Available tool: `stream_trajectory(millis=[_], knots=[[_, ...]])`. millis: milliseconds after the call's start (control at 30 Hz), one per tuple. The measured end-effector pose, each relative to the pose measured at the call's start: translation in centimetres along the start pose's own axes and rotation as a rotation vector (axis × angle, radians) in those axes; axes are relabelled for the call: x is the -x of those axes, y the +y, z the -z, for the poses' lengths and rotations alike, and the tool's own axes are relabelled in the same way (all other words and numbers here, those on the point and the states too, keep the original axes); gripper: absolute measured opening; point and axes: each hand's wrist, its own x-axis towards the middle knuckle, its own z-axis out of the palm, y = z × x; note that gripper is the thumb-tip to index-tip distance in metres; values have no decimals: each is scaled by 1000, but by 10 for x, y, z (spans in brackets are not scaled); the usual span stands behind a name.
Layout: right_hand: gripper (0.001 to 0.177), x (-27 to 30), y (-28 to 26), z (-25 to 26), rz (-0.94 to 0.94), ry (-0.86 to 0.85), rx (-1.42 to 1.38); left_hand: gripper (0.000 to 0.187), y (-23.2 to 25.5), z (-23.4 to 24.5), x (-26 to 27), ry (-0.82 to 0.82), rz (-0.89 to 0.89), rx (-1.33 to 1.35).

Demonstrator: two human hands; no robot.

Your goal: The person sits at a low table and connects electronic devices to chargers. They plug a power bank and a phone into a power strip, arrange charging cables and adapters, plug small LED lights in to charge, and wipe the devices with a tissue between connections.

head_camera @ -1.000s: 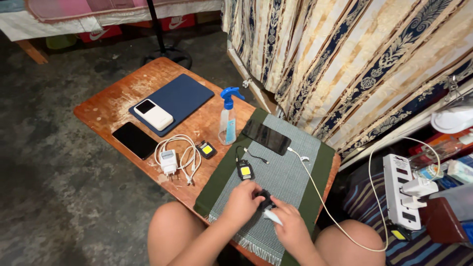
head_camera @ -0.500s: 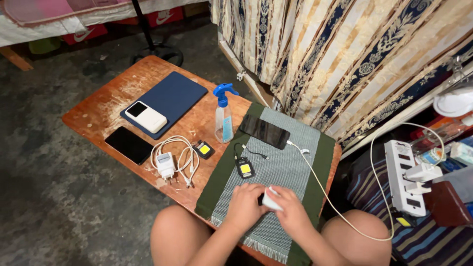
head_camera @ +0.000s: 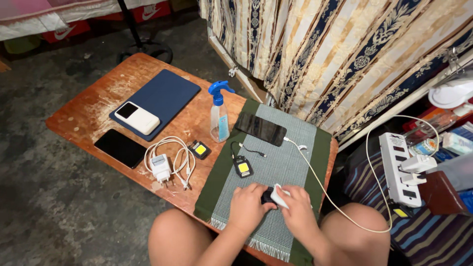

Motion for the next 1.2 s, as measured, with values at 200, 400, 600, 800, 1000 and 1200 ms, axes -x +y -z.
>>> stream_trajectory(millis=[200, 400, 600, 800, 1000, 1200], knots=[[56, 15, 3, 25, 160, -167, -35, 52, -5, -3, 3, 54, -71, -6], [51, -4, 12, 27, 34, -70, -70, 56, -1, 0, 1, 15, -17, 5], [42, 24, 3, 21, 96, -157, -63, 54, -2, 0, 3, 63, -64, -3], [45, 11, 13, 19, 80, 6, 7, 54, -1, 2, 3, -9, 2, -5], [33, 10, 8, 28, 252, 40, -102, 50, -11, -9, 7, 44, 1, 30], [40, -34, 8, 64, -156, 207, -153, 49, -40, -25, -5, 35, 317, 1227]])
